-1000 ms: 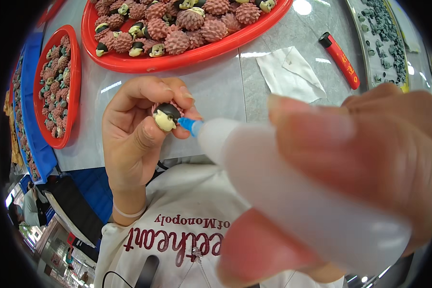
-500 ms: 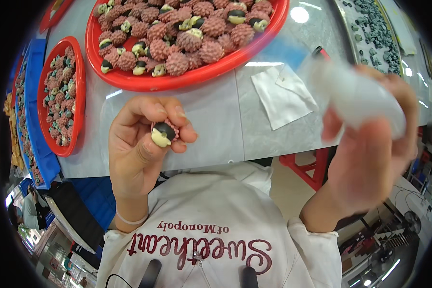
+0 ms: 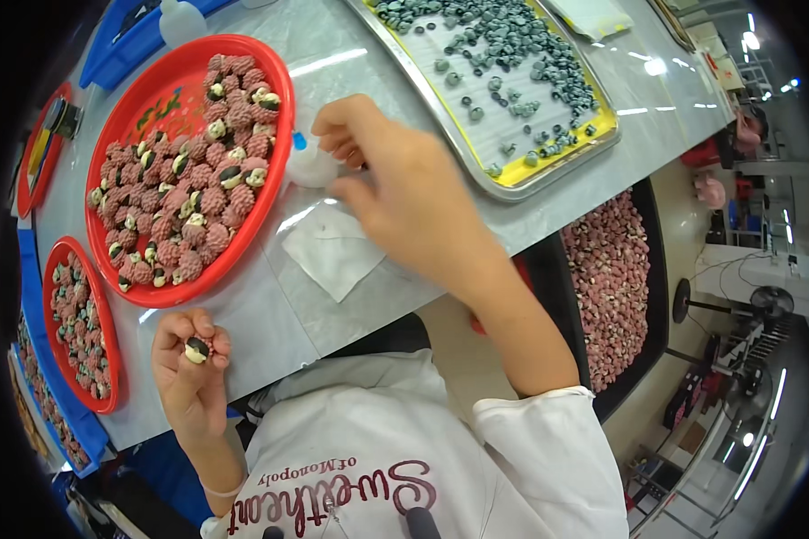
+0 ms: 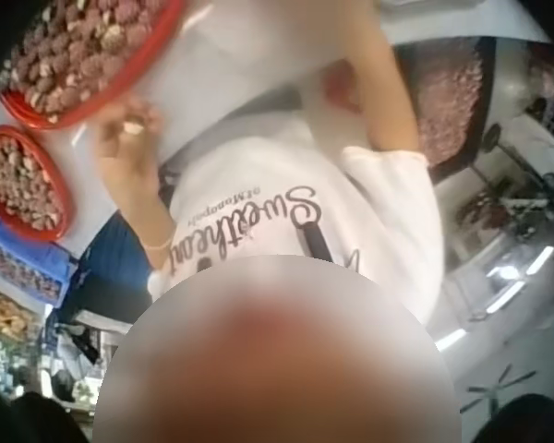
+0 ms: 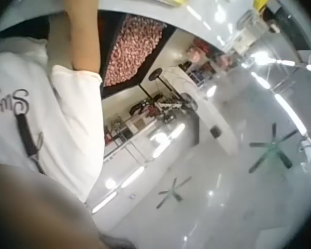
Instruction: The person assembles small plastic figurines by applying glue from a bottle to the figurine heads and attaching them to the figurine bodies.
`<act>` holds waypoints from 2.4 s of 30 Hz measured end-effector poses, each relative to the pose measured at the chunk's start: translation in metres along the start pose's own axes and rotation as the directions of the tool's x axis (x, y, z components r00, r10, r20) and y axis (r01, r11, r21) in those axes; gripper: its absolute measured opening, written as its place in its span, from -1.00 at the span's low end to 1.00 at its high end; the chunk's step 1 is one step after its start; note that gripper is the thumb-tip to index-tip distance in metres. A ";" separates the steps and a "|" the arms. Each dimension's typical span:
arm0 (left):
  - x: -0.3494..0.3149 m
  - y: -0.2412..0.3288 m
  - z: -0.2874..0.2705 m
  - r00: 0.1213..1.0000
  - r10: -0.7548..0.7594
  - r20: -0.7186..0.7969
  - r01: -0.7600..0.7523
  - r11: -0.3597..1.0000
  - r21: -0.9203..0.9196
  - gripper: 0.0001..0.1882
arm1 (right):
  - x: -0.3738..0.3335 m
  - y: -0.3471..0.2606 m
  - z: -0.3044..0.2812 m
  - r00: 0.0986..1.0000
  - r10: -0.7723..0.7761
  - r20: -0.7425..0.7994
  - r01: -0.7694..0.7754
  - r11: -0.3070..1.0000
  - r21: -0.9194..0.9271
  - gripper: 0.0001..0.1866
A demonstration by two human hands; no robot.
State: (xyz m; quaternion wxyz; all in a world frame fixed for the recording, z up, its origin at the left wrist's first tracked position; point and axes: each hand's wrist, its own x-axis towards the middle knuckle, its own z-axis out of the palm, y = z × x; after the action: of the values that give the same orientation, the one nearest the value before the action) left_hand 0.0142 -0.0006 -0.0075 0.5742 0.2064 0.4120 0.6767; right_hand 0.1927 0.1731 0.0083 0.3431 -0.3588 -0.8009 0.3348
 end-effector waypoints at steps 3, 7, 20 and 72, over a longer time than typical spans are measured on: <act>0.000 0.000 0.002 1.000 -0.007 0.015 0.007 1.000 0.016 -0.64 | 0.008 0.019 -0.059 0.986 -0.063 -0.156 0.024 0.970 -0.240 -0.79; 0.002 0.001 0.005 0.999 -0.023 0.030 0.021 0.999 0.047 -0.65 | 0.012 0.078 -0.147 0.915 0.110 -0.389 -0.203 0.957 -0.207 -0.83; 0.003 0.000 0.003 0.998 -0.019 0.068 0.016 0.999 0.039 -0.68 | 0.004 0.088 -0.140 0.939 0.093 -0.332 -0.223 0.897 -0.381 -0.83; -0.011 0.011 0.023 0.998 0.020 -0.061 -0.014 0.995 0.101 -0.57 | -0.052 -0.080 0.043 0.897 -0.429 0.105 0.415 0.901 0.130 -0.74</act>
State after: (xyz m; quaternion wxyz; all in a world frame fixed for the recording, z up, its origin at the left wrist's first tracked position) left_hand 0.0277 -0.0039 0.0168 0.5443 0.2174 0.4615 0.6660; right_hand 0.1578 0.0776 0.0318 0.3724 -0.1354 -0.8618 0.3166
